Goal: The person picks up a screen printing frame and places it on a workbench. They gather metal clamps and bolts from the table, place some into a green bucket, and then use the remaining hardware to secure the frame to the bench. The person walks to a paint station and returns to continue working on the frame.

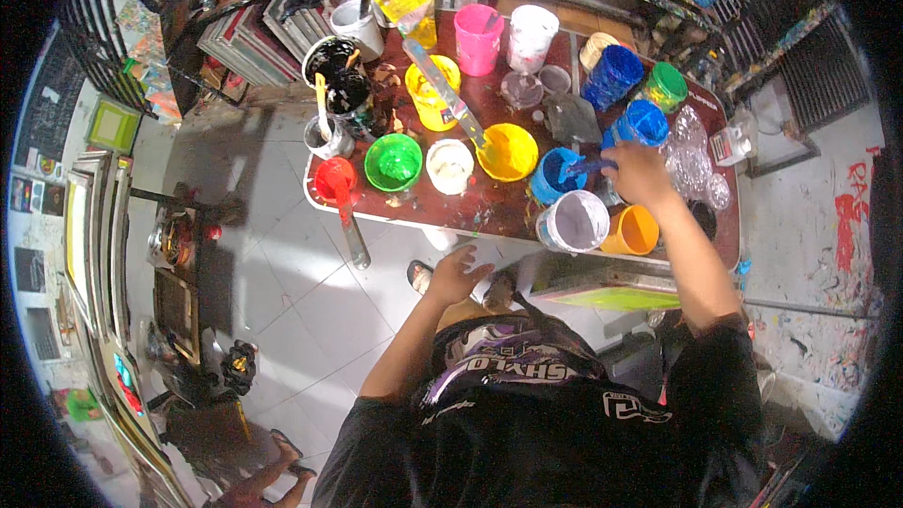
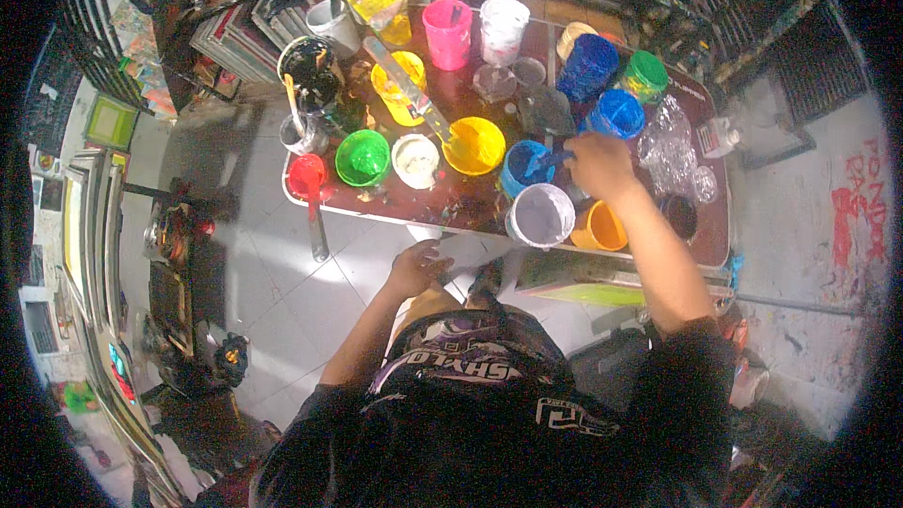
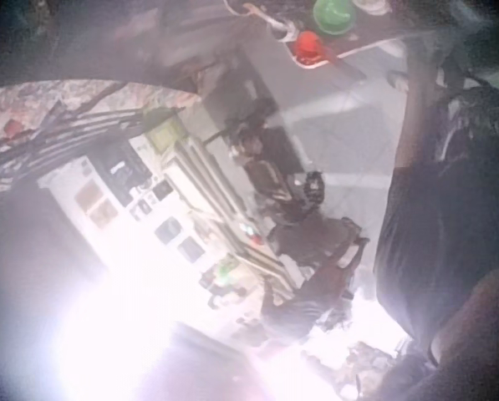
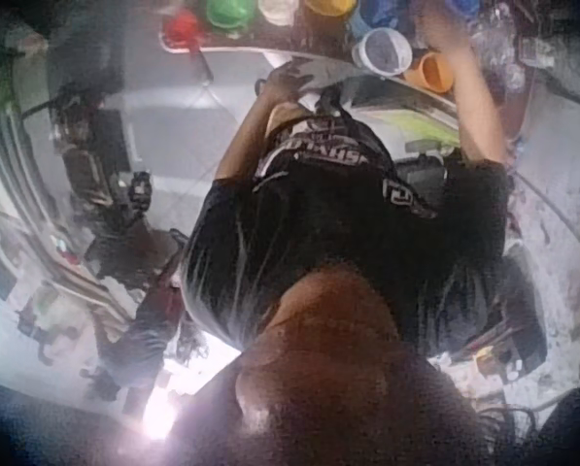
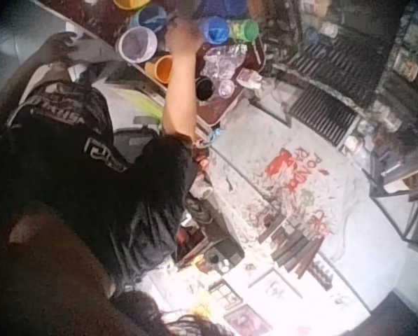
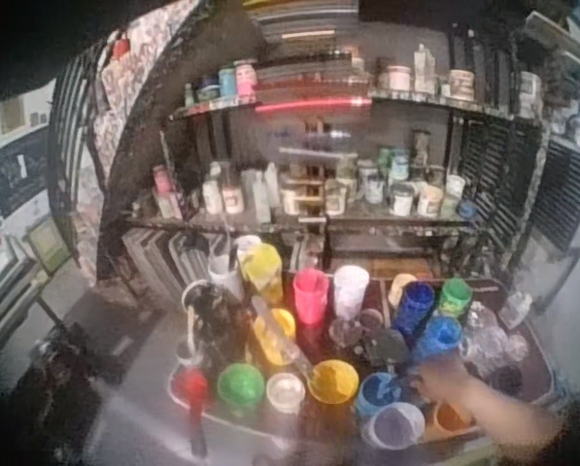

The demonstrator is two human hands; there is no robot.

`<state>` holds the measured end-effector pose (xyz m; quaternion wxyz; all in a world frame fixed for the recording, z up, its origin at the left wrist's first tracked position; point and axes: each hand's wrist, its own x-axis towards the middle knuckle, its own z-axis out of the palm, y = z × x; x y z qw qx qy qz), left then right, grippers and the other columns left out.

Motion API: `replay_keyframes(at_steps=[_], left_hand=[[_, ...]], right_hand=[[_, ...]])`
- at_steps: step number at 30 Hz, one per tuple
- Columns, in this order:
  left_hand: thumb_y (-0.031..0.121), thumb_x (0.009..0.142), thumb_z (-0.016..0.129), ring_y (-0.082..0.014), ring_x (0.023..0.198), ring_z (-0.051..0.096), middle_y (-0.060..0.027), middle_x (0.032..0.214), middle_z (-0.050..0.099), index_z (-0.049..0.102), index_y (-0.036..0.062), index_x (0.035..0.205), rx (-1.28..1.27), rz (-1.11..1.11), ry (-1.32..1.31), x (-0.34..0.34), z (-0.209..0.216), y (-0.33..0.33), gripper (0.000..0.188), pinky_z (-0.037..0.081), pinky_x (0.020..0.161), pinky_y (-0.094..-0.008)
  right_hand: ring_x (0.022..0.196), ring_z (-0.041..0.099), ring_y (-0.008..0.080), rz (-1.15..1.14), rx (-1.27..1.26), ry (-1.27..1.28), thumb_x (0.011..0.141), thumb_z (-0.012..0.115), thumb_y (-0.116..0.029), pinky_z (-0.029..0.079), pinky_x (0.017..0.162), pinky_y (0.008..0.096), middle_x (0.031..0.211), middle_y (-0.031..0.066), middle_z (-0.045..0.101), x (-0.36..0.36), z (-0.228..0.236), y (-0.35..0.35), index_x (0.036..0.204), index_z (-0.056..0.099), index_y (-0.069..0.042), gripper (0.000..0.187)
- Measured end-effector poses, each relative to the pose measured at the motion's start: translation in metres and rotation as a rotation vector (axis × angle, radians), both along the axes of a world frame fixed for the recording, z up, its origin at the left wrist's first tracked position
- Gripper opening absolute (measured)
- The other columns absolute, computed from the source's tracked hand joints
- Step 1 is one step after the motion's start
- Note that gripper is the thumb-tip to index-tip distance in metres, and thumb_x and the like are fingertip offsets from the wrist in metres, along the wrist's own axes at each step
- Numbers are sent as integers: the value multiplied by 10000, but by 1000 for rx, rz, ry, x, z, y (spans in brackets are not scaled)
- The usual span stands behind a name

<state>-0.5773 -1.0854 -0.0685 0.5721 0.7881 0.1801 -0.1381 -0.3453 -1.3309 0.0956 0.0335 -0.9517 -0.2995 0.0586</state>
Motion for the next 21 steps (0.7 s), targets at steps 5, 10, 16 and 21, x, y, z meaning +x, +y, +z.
replay_keyframes(at_steps=[5,10,16,21], left_hand=[[124,789,667,-191,910,583,-138,1035,577,481,29,1192,-216,73,-14,-9,33,12,454,472,759,-284],[51,802,623,-163,908,583,-103,1015,609,523,2,1124,-300,90,-201,-8,109,23,342,480,770,-273],[-125,772,554,-179,933,596,-130,1010,611,505,36,1167,-477,277,-377,-15,157,39,429,474,842,-267],[-173,718,577,-231,876,618,-164,999,608,396,64,1273,-579,458,-463,-25,168,60,630,517,773,-331]], right_hand=[[962,555,318,46,107,-104,734,636,-278,431,827,414,1003,146,592,-4,-5,-12,995,626,-78,329],[920,566,307,60,327,-44,740,609,-160,454,780,374,1016,138,595,-8,34,7,924,647,-41,223],[705,606,254,126,619,12,702,668,-84,473,655,317,746,100,625,-44,66,66,726,655,-9,80],[723,599,232,151,802,142,728,679,-133,457,649,311,787,107,624,-68,61,102,785,642,-20,132]])
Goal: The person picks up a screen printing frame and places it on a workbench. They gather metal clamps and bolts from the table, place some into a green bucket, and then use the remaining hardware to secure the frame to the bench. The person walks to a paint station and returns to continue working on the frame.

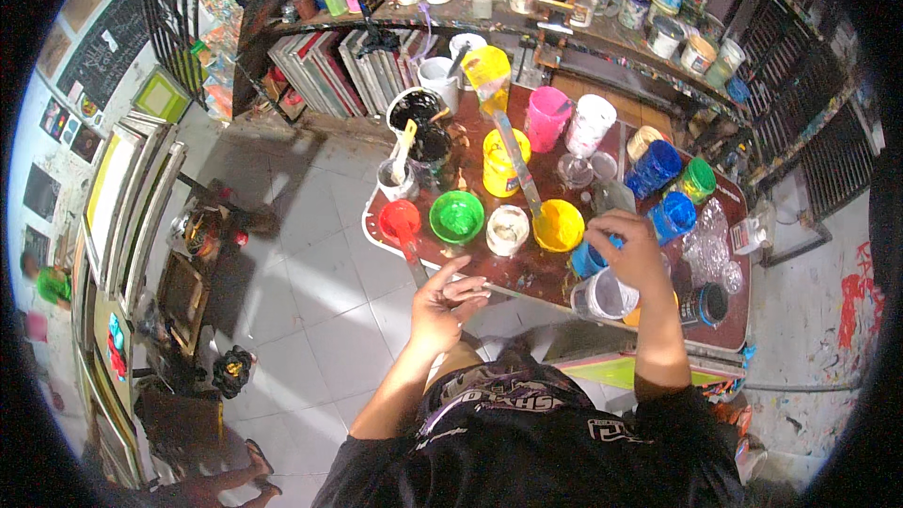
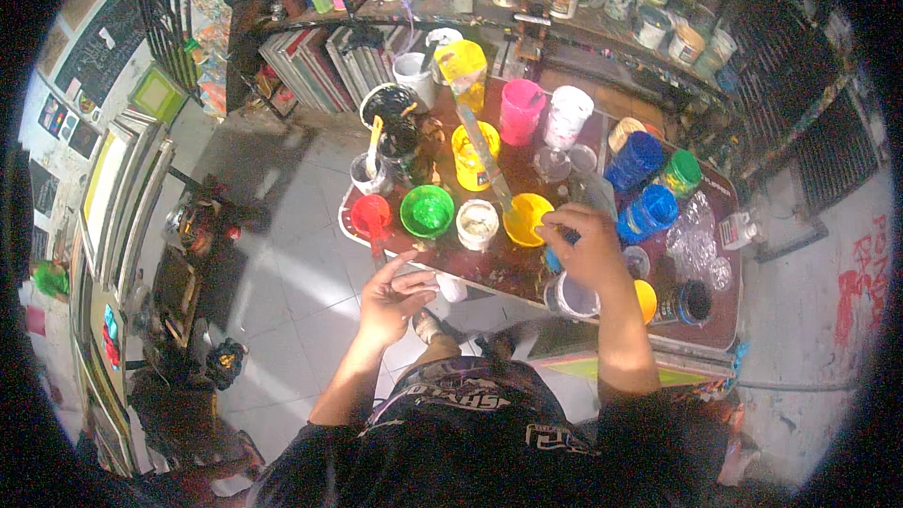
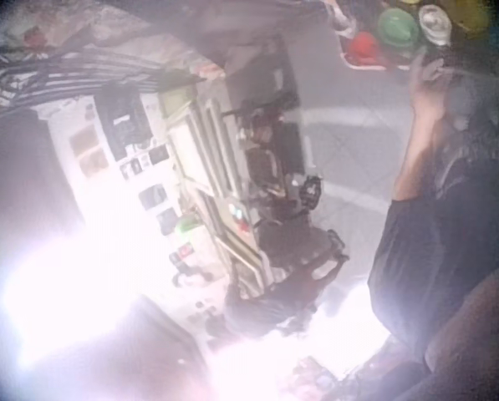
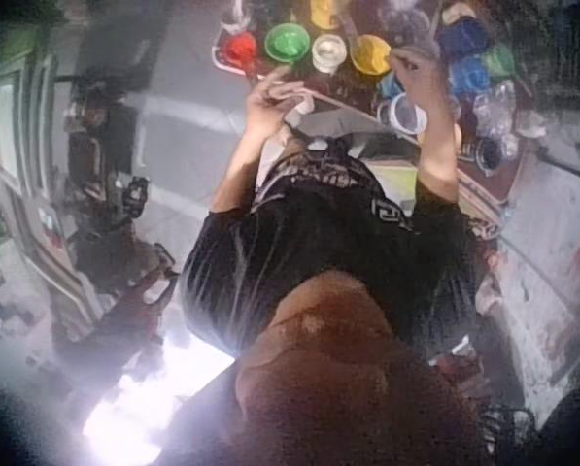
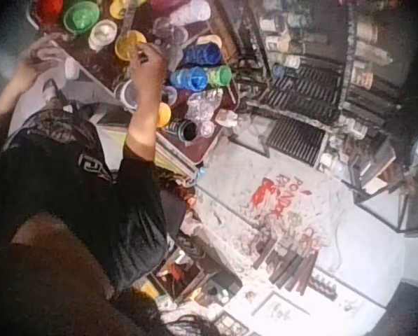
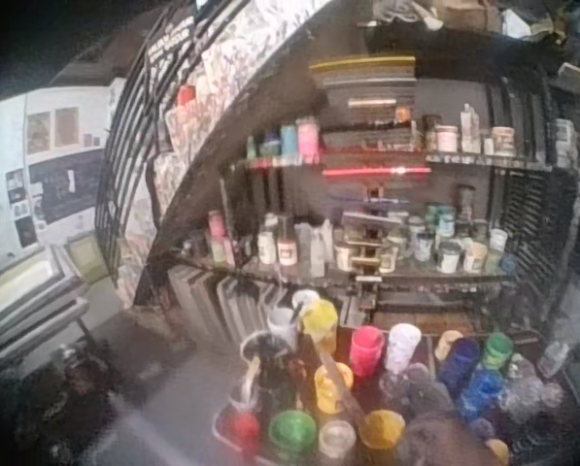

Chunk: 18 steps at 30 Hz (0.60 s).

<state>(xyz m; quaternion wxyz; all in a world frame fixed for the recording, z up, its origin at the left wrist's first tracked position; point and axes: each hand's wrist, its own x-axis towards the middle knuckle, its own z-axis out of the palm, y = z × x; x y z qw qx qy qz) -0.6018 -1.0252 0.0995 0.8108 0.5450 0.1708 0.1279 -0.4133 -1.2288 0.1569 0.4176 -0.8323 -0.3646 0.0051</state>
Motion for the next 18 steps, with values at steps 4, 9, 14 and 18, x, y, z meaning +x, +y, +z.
replay_keyframes(at_steps=[4,9,14,18], left_hand=[[-215,645,600,-256,807,630,-206,961,590,284,58,1320,-56,209,52,-12,6,17,794,549,702,-349],[-226,615,616,-245,720,640,-186,944,568,240,46,1332,53,388,115,-30,9,36,853,559,659,-343],[-106,682,665,-194,706,638,-124,900,591,330,1,1285,169,465,153,-58,-14,59,698,516,563,-271],[38,727,698,-148,731,618,-78,837,618,445,-2,1210,112,508,202,-85,-22,67,546,492,641,-248]], right_hand=[[790,605,234,24,30,113,744,677,-138,462,711,315,849,121,629,-9,-11,16,866,628,-15,180],[781,610,214,70,37,187,754,675,-127,461,733,310,819,104,639,-20,-24,34,896,620,-12,191],[749,614,195,139,85,303,749,659,-101,472,698,288,810,121,637,-32,-34,67,884,624,14,181],[739,608,203,235,158,259,744,642,-67,470,707,294,800,118,637,-42,-46,98,825,630,25,123]])
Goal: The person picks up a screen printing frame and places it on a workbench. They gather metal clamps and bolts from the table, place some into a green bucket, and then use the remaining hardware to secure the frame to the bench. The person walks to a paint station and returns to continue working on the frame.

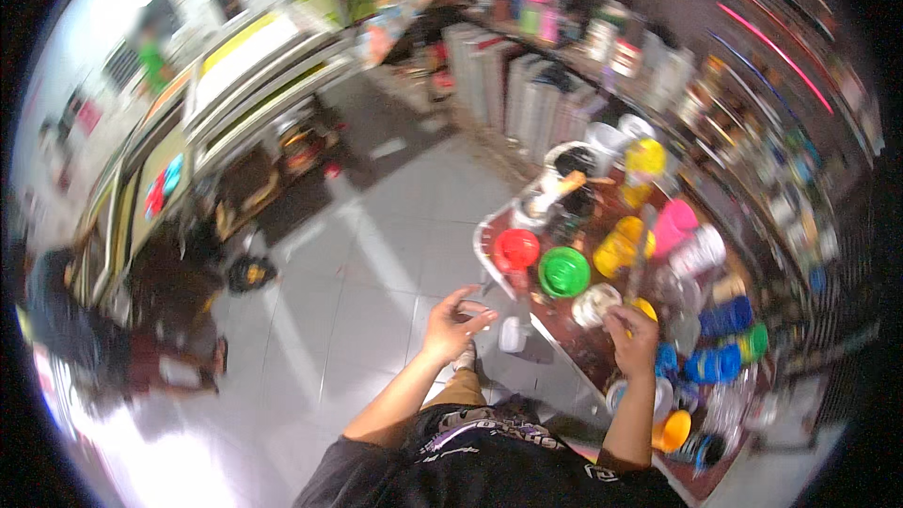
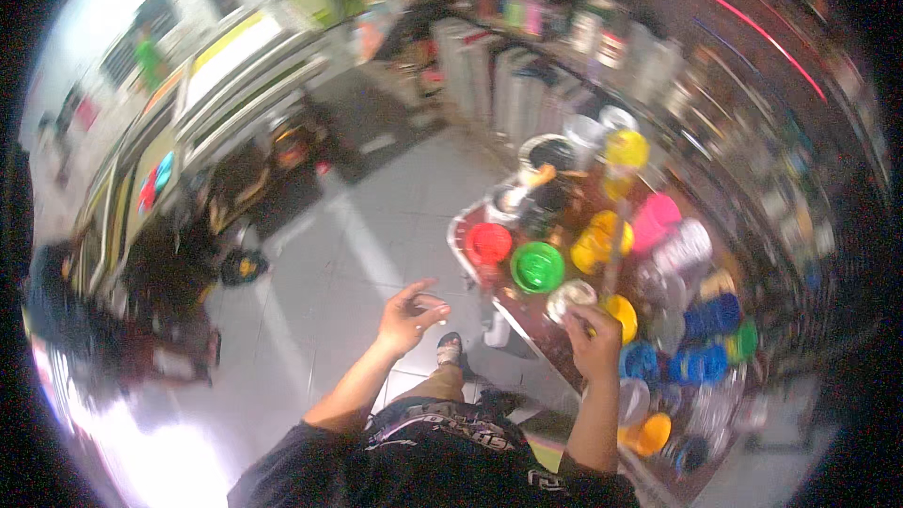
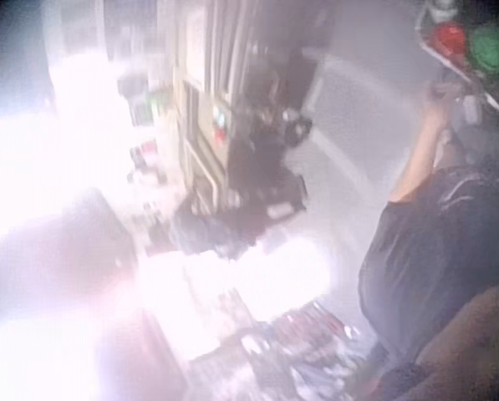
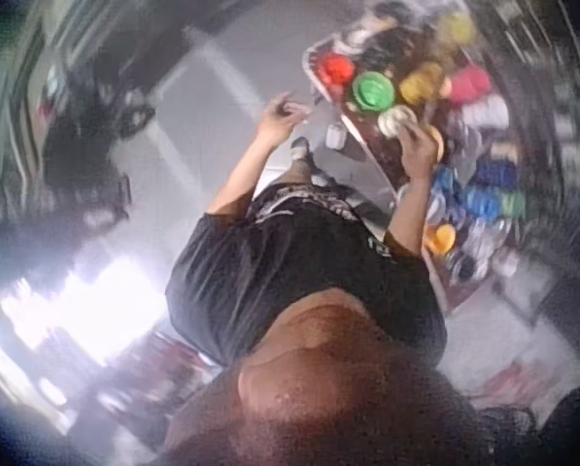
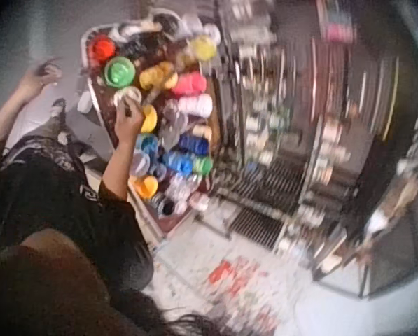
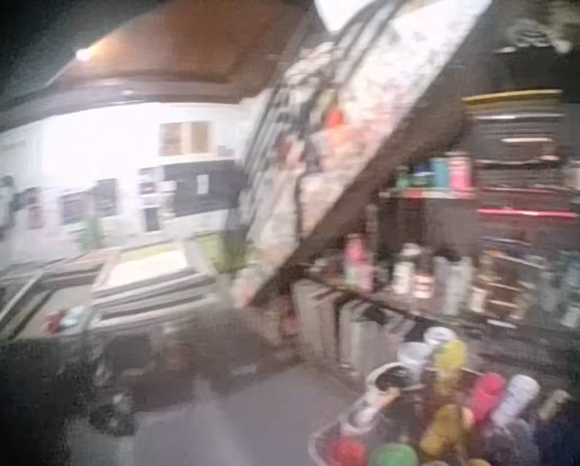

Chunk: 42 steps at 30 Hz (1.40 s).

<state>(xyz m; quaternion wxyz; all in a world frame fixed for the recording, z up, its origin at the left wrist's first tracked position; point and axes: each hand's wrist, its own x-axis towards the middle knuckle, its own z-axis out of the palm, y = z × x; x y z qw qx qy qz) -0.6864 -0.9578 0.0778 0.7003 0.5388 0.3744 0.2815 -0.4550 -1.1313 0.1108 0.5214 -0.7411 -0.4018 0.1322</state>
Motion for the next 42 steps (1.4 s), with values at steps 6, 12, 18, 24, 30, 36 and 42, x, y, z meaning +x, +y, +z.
replay_keyframes(at_steps=[6,12,18,24,30,36,42], left_hand=[[236,738,726,-126,769,600,-75,823,625,470,14,1214,9,182,175,-85,-28,27,585,472,678,-255],[343,751,699,-146,783,607,-98,875,620,477,10,1211,-140,470,248,-186,-35,85,610,470,702,-270],[366,757,687,-174,811,613,-126,969,597,475,6,1210,-140,610,189,-288,-54,160,616,472,717,-281],[354,771,674,-201,843,604,-164,1039,579,476,-1,1207,-263,834,158,-394,-47,189,595,480,739,-282],[321,792,657,-210,859,598,-170,1053,579,472,-37,1190,-322,1057,105,-462,-63,226,566,488,751,-282],[338,786,656,-179,813,608,-140,1034,593,495,4,1183,-321,1193,110,-493,-64,287,543,458,677,-273],[299,814,629,-134,750,603,-79,966,608,527,33,1147,-200,1392,95,-518,-27,390,438,400,613,-228]], right_hand=[[693,574,205,187,133,29,723,604,-17,458,661,310,726,111,608,-42,42,50,730,606,51,69],[698,521,153,461,319,34,818,544,-51,438,602,253,778,98,557,-135,73,124,820,568,40,94],[664,546,140,697,233,231,829,556,-65,461,585,251,779,87,581,-244,59,244,875,589,34,115],[677,578,148,711,130,337,838,564,-87,481,576,264,755,84,603,-308,24,339,901,597,26,134],[677,579,149,682,29,449,843,568,-107,484,573,274,747,76,601,-340,1,423,894,599,30,149],[700,574,154,637,36,346,847,564,-129,478,579,280,762,77,598,-345,-2,538,914,600,40,185],[695,560,135,591,127,375,858,544,-124,462,586,261,763,64,593,-351,8,664,908,594,44,182]])
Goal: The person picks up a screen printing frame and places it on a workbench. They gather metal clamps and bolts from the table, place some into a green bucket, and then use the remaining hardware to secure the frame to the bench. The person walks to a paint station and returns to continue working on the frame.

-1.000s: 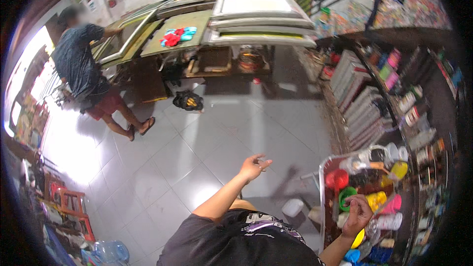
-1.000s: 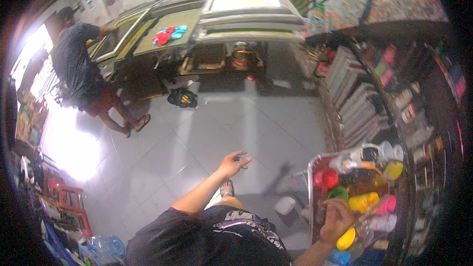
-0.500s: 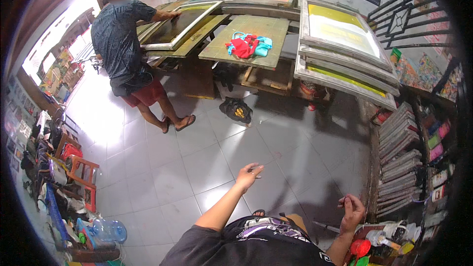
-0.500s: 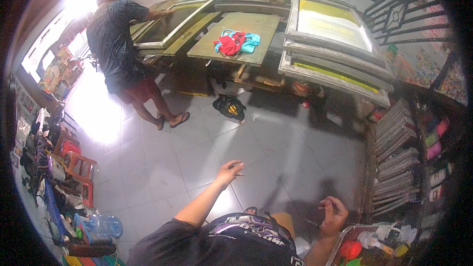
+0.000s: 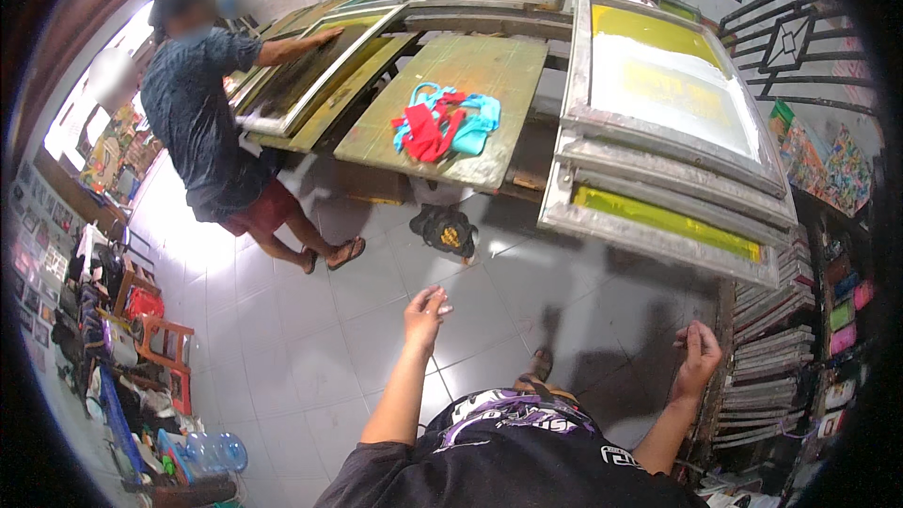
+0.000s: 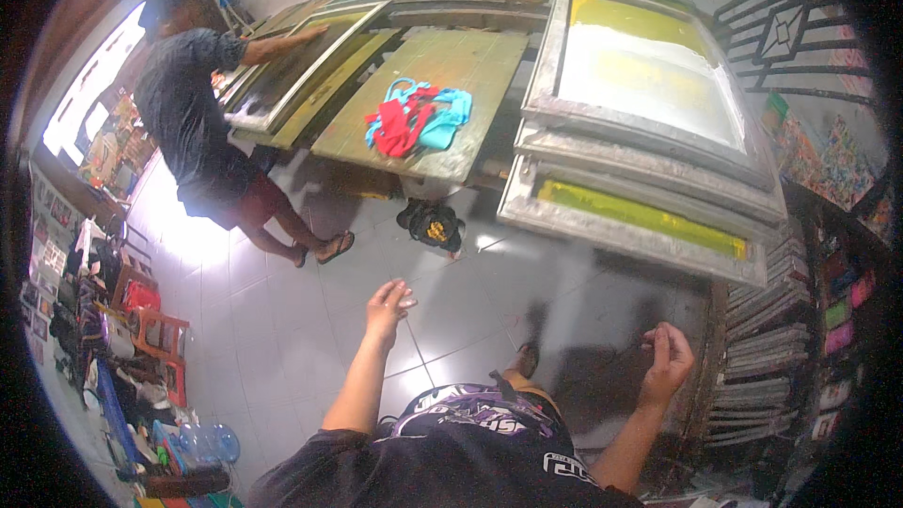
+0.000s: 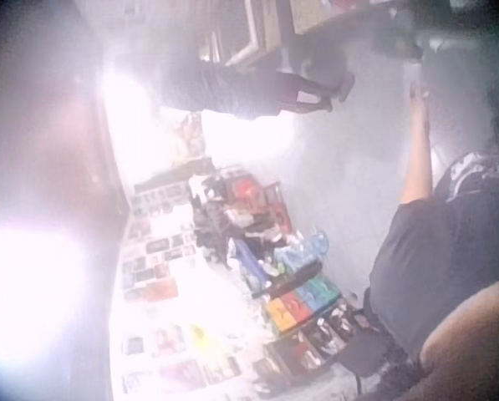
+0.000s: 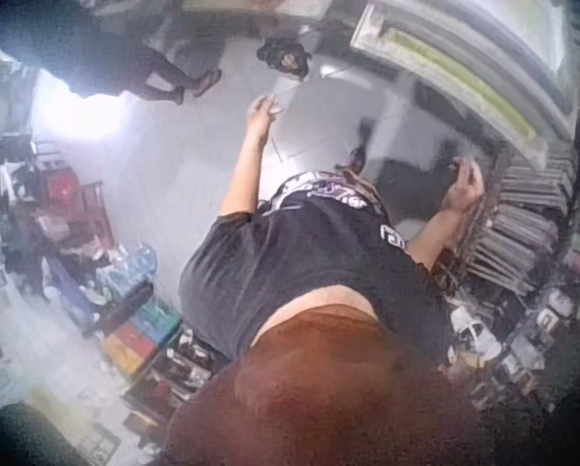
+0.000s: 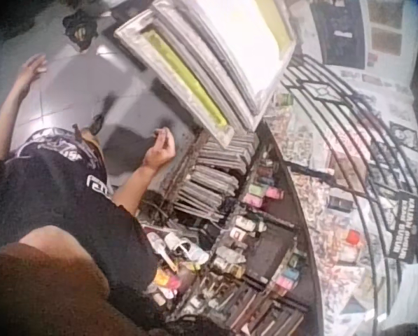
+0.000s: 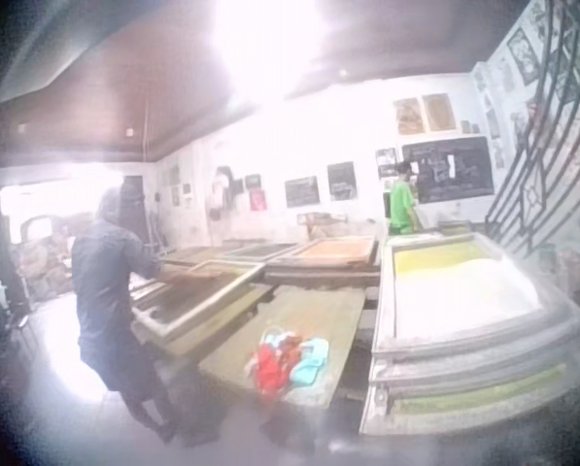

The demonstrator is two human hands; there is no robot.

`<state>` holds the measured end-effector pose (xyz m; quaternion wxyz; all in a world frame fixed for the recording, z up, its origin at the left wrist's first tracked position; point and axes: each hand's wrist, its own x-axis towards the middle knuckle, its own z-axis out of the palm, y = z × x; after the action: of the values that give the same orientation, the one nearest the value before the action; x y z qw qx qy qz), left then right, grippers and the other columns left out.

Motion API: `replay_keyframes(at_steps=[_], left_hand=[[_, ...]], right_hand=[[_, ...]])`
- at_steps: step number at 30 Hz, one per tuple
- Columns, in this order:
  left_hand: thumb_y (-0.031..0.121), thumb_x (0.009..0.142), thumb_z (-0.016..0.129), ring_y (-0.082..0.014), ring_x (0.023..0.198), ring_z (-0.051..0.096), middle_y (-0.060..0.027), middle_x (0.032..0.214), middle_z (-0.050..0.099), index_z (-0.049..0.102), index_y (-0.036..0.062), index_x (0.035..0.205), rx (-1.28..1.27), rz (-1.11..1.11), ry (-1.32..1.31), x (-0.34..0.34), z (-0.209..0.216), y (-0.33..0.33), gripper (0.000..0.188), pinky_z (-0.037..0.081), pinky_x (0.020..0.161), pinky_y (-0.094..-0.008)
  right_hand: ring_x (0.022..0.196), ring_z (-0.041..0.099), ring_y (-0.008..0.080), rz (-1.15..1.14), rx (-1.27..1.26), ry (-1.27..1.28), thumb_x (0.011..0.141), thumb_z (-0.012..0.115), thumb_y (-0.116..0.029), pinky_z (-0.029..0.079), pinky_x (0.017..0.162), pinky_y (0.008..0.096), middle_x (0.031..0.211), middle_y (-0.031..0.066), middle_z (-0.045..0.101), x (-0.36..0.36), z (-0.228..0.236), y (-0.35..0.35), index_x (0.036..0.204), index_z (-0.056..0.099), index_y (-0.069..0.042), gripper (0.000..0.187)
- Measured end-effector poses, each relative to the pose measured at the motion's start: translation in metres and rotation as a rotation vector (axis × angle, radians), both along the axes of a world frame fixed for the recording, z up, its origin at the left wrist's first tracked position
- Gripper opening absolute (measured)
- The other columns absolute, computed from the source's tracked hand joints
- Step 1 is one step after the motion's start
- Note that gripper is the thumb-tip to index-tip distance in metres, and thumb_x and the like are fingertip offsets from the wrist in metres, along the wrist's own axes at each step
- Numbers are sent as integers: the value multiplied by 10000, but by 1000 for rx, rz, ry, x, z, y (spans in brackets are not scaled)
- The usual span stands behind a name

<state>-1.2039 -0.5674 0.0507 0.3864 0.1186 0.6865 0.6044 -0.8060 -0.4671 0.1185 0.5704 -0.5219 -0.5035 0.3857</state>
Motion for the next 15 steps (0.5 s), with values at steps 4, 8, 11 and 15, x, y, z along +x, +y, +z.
replay_keyframes(at_steps=[4,8,11,15], left_hand=[[242,838,606,-107,748,592,-61,941,610,531,35,1141,177,31,176,-8,23,77,375,391,613,-210],[144,850,589,-117,840,560,-74,964,593,528,8,1141,325,-67,252,9,53,139,327,443,735,-244],[98,848,583,-158,961,539,-107,1057,564,500,-5,1172,377,-219,254,18,59,168,350,442,841,-277],[105,842,589,-203,1092,494,-144,1200,507,456,-11,1220,394,-431,233,20,65,196,417,404,910,-304]], right_hand=[[697,546,117,-37,101,-6,860,546,-121,444,596,246,762,56,592,8,5,63,917,598,29,169],[714,555,116,-166,107,19,853,549,-96,460,602,238,793,60,598,3,6,100,957,596,31,171],[718,563,116,-212,77,15,840,557,-58,476,597,237,810,62,600,-14,9,109,980,593,35,172],[704,563,113,-247,68,6,825,566,-25,476,586,234,829,69,600,-30,7,114,981,592,41,172]])
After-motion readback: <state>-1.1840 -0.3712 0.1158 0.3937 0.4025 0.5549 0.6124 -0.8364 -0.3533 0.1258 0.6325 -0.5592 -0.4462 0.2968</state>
